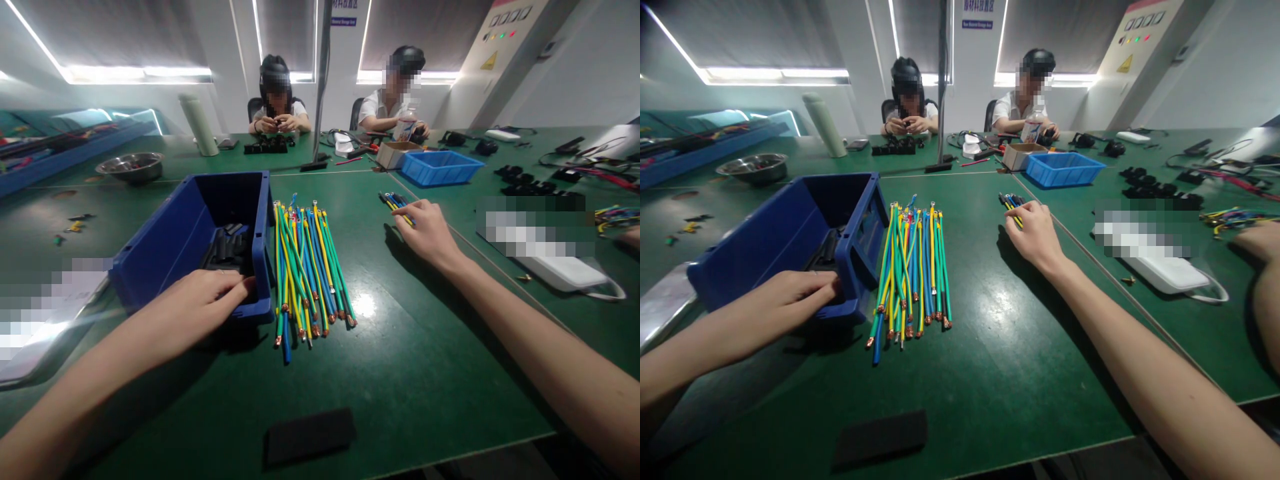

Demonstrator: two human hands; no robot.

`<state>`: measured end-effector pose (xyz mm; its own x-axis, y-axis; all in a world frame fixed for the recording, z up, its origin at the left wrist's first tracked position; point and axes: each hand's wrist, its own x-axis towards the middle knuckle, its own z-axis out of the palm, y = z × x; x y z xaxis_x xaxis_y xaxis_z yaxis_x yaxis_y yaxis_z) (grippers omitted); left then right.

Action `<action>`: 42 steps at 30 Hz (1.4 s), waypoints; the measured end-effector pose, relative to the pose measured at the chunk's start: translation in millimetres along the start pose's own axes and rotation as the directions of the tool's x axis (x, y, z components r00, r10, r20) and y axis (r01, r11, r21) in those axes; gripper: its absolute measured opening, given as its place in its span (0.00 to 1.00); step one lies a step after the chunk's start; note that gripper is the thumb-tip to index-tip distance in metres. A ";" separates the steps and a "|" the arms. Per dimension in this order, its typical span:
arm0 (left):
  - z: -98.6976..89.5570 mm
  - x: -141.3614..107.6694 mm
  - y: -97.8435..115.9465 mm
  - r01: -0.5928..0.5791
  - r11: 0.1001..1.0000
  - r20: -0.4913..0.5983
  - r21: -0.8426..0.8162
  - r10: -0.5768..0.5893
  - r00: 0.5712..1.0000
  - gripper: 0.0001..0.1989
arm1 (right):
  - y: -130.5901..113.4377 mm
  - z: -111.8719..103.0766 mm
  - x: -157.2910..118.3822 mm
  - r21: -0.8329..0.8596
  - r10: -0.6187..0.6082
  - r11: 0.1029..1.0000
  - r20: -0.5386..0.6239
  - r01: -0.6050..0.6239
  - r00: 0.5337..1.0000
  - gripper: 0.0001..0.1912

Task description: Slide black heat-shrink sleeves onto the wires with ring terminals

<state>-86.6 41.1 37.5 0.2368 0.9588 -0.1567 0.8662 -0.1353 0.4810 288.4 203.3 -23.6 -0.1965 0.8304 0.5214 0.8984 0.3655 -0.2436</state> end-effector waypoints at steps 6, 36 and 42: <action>-3.1 -0.9 6.2 0.014 0.999 0.025 -0.030 -0.013 1.000 0.23 | -52.9 -6.8 -14.5 0.250 -0.338 0.925 0.199 0.286 0.920 0.13; -2.2 -1.4 6.4 -0.082 0.997 -0.036 -0.003 0.081 0.996 0.21 | -91.1 -19.6 -32.0 0.432 -0.539 0.828 0.440 0.357 0.718 0.32; -2.2 -2.3 5.6 -0.051 0.999 -0.045 0.019 0.052 0.998 0.21 | -91.5 -19.6 -33.1 0.417 -0.542 0.830 0.443 0.371 0.714 0.33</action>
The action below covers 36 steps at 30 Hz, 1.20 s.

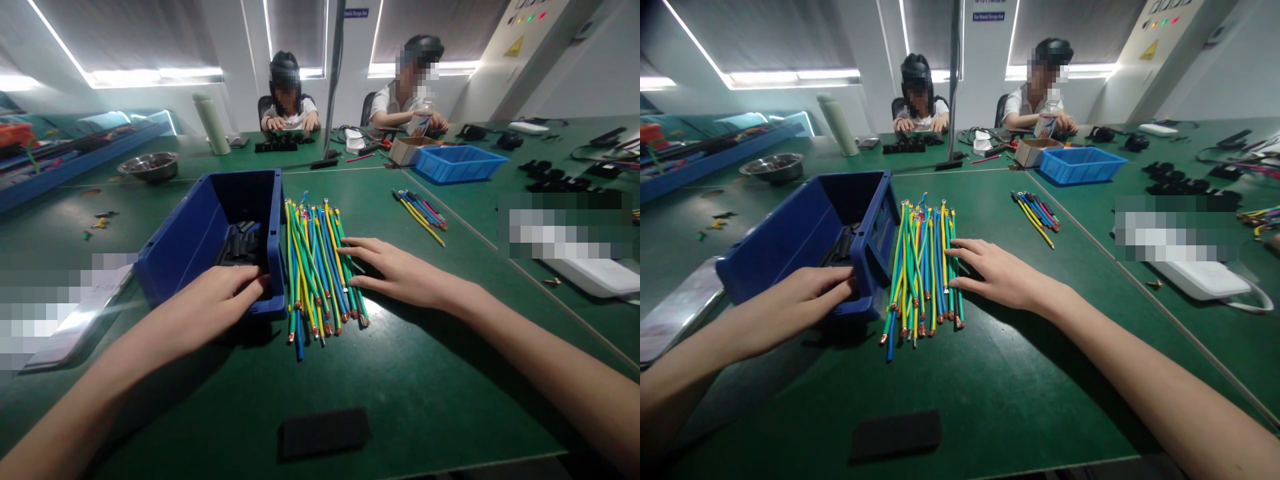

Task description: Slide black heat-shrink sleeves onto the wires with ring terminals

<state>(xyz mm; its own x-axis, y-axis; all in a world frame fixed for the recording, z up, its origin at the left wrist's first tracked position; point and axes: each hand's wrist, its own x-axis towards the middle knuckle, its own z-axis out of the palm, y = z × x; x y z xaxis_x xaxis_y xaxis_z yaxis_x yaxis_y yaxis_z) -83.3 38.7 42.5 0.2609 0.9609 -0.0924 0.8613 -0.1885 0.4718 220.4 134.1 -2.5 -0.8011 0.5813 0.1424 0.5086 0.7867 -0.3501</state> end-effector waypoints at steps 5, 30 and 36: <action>0.8 -1.1 -3.2 0.007 1.000 -0.029 -0.007 -0.007 1.000 0.20 | -0.5 2.6 -0.9 0.002 0.022 1.000 -0.020 -0.022 1.000 0.34; 7.3 -2.5 4.1 0.060 0.988 -0.135 0.139 -0.041 0.990 0.25 | -32.3 6.7 7.8 -0.113 -0.191 0.976 -0.007 0.189 0.982 0.21; 8.2 -2.7 5.5 0.051 0.986 -0.139 0.161 -0.028 0.990 0.23 | -33.1 3.5 6.9 -0.105 -0.161 0.981 0.008 0.161 0.987 0.21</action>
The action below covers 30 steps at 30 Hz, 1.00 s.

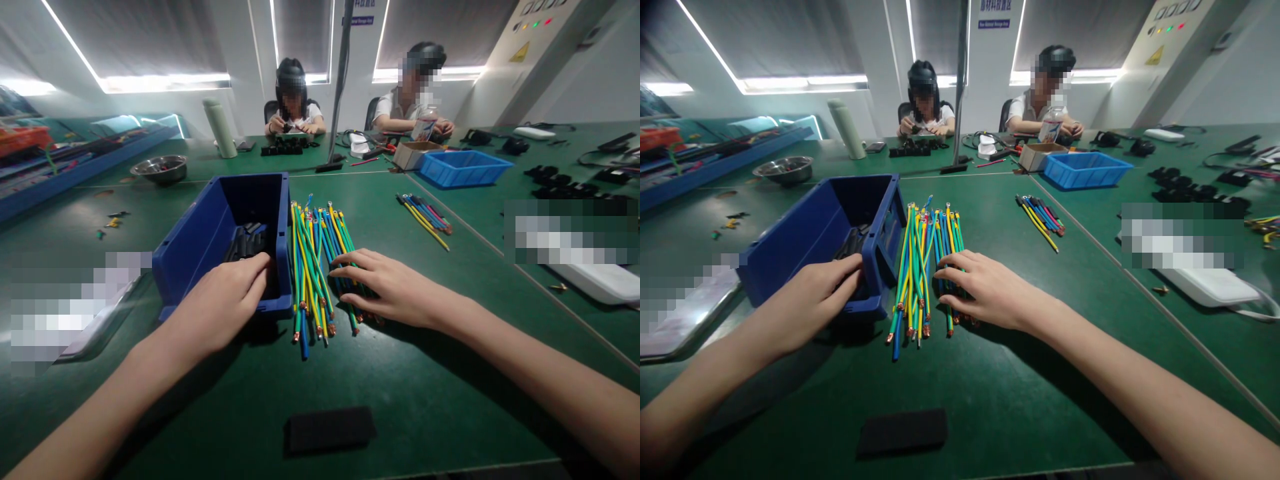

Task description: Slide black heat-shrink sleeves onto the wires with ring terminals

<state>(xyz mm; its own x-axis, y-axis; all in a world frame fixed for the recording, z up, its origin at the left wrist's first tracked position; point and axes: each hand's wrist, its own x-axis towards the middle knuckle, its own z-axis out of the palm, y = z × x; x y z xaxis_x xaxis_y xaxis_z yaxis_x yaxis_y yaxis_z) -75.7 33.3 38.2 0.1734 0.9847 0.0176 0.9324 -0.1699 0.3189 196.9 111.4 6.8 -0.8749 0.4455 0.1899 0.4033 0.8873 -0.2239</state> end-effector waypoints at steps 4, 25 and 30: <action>-0.1 0.5 1.5 -0.010 1.000 -0.005 0.019 0.010 1.000 0.21 | 3.4 6.3 -2.9 0.020 0.014 1.000 0.005 -0.014 1.000 0.27; 3.0 0.3 -1.3 -0.018 1.000 -0.031 0.017 0.019 0.999 0.22 | -8.4 5.4 -0.9 -0.049 -0.030 0.998 -0.044 0.028 0.999 0.21; 3.2 1.1 -2.2 -0.029 1.000 -0.032 -0.005 0.029 0.999 0.22 | -7.4 -3.3 -0.5 0.405 0.070 0.914 -0.124 -0.014 0.990 0.15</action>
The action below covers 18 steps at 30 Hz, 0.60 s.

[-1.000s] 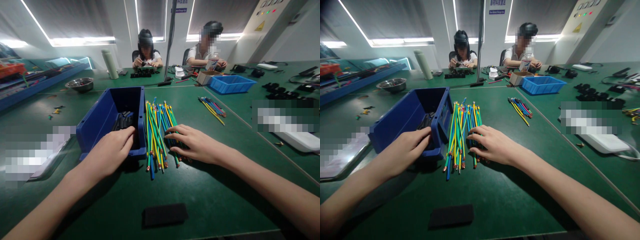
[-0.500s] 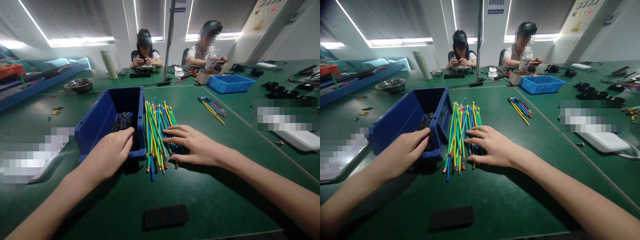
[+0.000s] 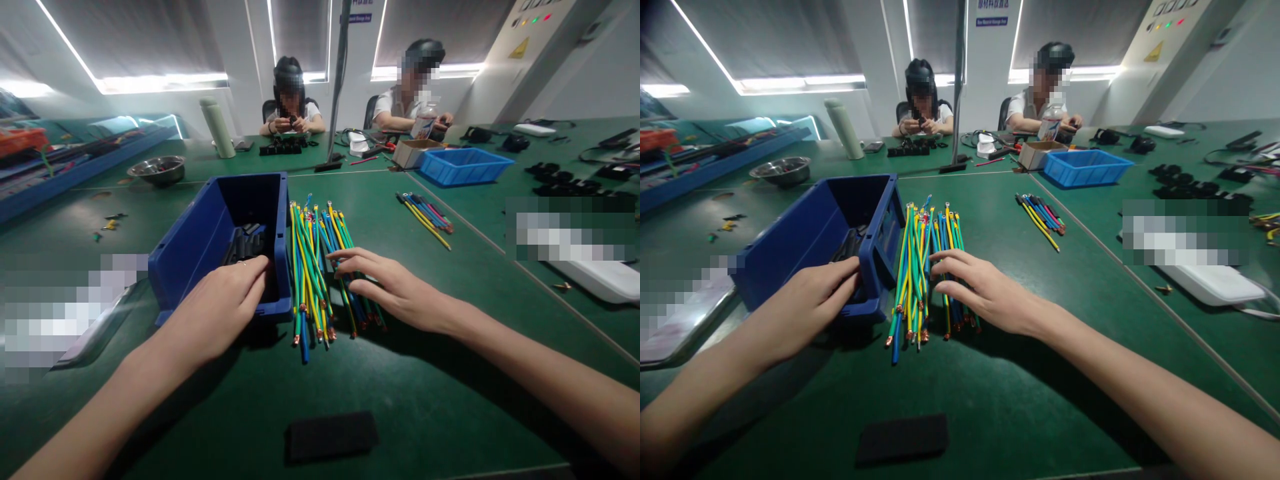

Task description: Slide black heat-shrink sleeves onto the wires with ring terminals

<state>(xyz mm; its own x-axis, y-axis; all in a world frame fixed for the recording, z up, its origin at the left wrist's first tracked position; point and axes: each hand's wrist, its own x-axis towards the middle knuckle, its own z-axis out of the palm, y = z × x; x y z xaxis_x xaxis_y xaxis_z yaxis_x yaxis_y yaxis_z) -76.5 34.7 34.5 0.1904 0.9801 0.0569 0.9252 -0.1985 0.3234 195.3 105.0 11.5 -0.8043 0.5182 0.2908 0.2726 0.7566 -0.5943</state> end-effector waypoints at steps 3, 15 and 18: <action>-0.9 -0.4 0.8 0.005 1.000 0.011 0.000 -0.005 1.000 0.22 | 2.2 -4.7 1.9 0.212 0.103 0.974 -0.099 -0.080 0.990 0.16; 1.8 -1.6 -0.7 0.024 0.999 -0.028 0.047 -0.023 0.999 0.26 | 11.3 -7.6 7.0 0.896 0.750 0.262 0.045 -0.359 0.660 0.41; 2.2 -2.0 -0.6 0.021 0.998 -0.033 0.052 -0.019 0.999 0.26 | 6.1 -11.3 7.5 0.942 0.724 0.105 0.147 -0.318 0.674 0.39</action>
<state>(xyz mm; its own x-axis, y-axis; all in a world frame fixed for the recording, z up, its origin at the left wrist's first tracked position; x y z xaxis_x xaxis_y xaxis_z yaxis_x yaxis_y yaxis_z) -76.7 32.9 32.1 0.1617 0.9834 0.0821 0.9449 -0.1783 0.2746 196.9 118.0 18.6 -0.4224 0.8385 -0.3443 -0.2131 -0.4610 -0.8614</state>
